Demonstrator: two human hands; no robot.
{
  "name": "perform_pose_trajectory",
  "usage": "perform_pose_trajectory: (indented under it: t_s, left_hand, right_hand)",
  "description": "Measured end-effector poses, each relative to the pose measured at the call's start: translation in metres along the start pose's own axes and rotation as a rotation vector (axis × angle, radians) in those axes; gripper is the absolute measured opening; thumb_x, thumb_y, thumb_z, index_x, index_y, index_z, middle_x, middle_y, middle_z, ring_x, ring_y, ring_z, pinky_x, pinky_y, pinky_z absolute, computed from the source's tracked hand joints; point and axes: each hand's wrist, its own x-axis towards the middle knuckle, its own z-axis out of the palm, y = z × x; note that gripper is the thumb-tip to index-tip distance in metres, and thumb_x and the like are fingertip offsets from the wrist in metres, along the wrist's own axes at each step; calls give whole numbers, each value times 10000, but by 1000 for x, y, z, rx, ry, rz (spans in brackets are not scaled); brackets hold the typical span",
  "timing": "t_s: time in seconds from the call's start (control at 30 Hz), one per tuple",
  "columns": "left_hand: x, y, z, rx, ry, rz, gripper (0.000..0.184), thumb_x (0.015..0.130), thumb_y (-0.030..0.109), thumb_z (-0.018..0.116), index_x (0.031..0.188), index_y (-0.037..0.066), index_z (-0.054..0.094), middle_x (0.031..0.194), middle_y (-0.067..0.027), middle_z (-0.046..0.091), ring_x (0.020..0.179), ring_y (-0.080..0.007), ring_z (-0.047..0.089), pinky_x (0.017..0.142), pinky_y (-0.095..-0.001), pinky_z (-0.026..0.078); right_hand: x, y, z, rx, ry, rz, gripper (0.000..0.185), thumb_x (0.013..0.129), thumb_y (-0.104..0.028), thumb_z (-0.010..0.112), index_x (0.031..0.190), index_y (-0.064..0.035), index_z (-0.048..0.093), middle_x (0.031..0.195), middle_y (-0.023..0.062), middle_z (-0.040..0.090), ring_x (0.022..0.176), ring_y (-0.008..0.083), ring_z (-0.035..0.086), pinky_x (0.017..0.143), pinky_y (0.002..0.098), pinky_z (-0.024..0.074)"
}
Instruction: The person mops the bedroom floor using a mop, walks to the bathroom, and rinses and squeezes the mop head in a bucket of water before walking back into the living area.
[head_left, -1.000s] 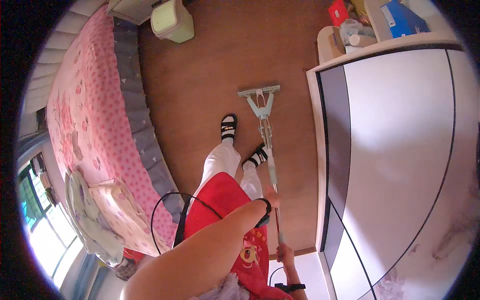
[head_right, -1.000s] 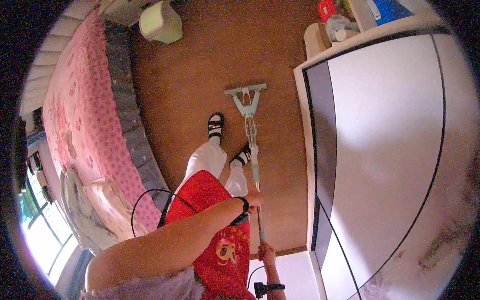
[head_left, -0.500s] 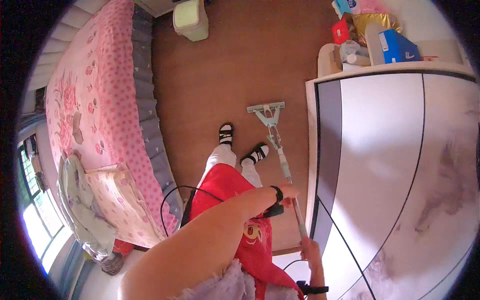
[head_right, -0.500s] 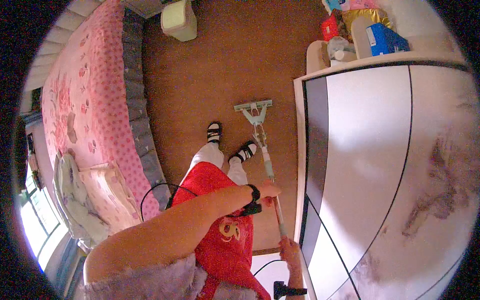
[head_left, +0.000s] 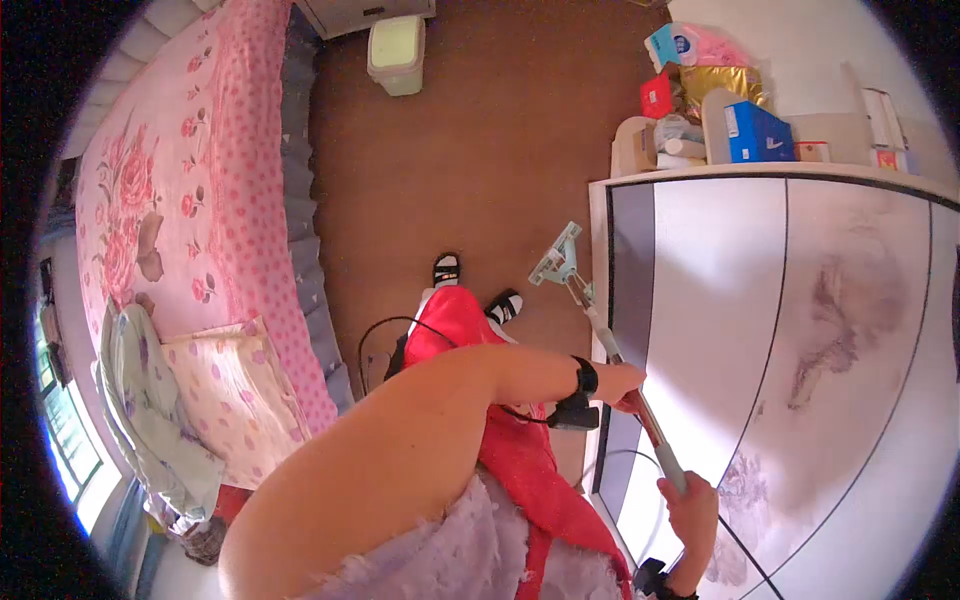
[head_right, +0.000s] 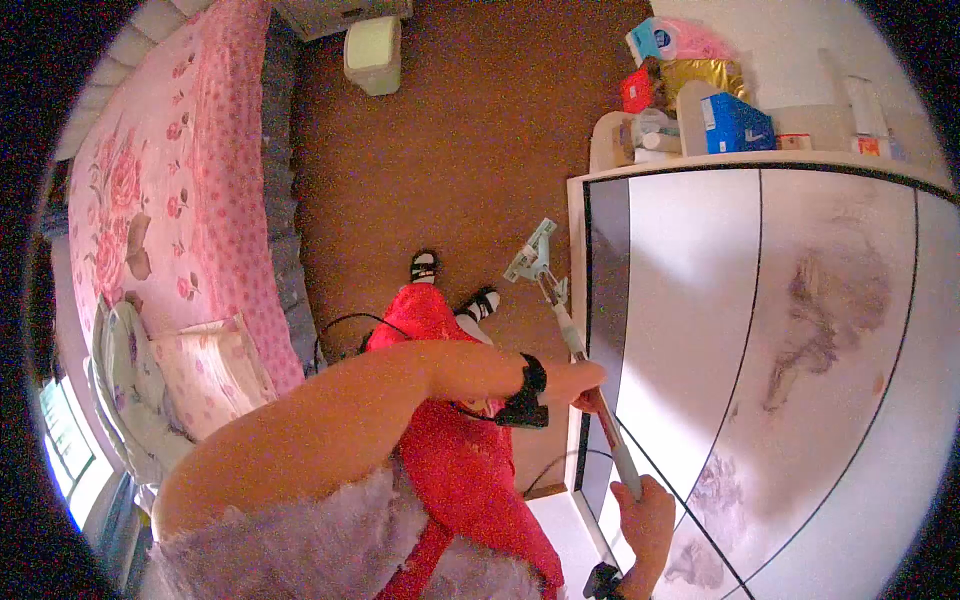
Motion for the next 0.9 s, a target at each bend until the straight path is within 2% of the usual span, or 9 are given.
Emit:
perform_pose_trajectory:
  t_s: [0.17,0.2,0.3,0.37,0.43,0.47,0.57,0.73,0.9]
  left_hand:
    - [-58,41,13,-45,12,-27,257,825,185,425,921,-49,467,813,-193,602,679,-298,637,651,-449,559]
    - [-63,42,3,-50,-88,73,276,831,220,439,946,-30,455,800,-177,589,665,-286,632,647,-442,565]
    - [-8,69,-51,-188,166,245,258,826,194,481,977,-10,438,771,-167,556,648,-295,620,612,-444,569]
    - [-39,93,-91,129,88,617,210,836,148,523,965,-10,477,820,-146,592,767,-276,633,657,-397,559]
    - [-49,116,-114,204,71,773,197,819,98,538,968,-2,456,812,-151,578,756,-281,622,632,-406,556]
    - [-53,127,-119,116,90,747,223,799,71,533,976,6,415,780,-167,546,684,-295,604,584,-439,558]
    - [-76,180,-131,-115,129,570,258,767,30,517,969,23,357,736,-167,539,596,-266,573,487,-420,519]
    - [-130,272,-136,-61,316,590,217,733,49,569,919,18,463,707,-126,574,560,-219,554,487,-370,453]
    - [-181,375,-163,898,416,1169,131,786,24,577,911,51,546,821,-95,622,695,-172,600,570,-278,465]
  right_hand:
    - [-31,-45,-36,149,44,76,336,797,-292,646,722,29,579,531,128,562,447,241,566,452,357,429]
    - [-38,-57,-43,164,41,72,324,819,-278,621,763,39,587,526,104,561,441,191,558,438,325,428]
    - [-48,-86,-57,281,19,100,299,834,-260,596,799,37,595,523,79,556,444,147,546,432,304,424]
    - [-47,-98,-61,332,4,107,280,830,-257,598,868,20,610,533,68,555,449,128,539,433,284,423]
    - [-47,-124,-70,391,20,41,266,826,-241,603,923,7,613,547,70,563,451,125,540,436,280,425]
    - [-41,-124,-71,461,-13,-45,295,816,-203,615,1042,-16,584,591,71,585,458,118,537,437,276,427]
    - [-24,-151,-94,646,-76,-157,374,807,-174,623,1148,-49,535,629,68,601,474,111,533,440,272,428]
    - [15,-200,-144,694,-205,-322,535,741,-125,666,1238,-77,473,711,90,599,551,119,559,497,243,442]
    - [74,-231,-200,1353,-415,-669,685,694,-192,696,1275,10,394,726,160,629,499,113,532,475,218,438]
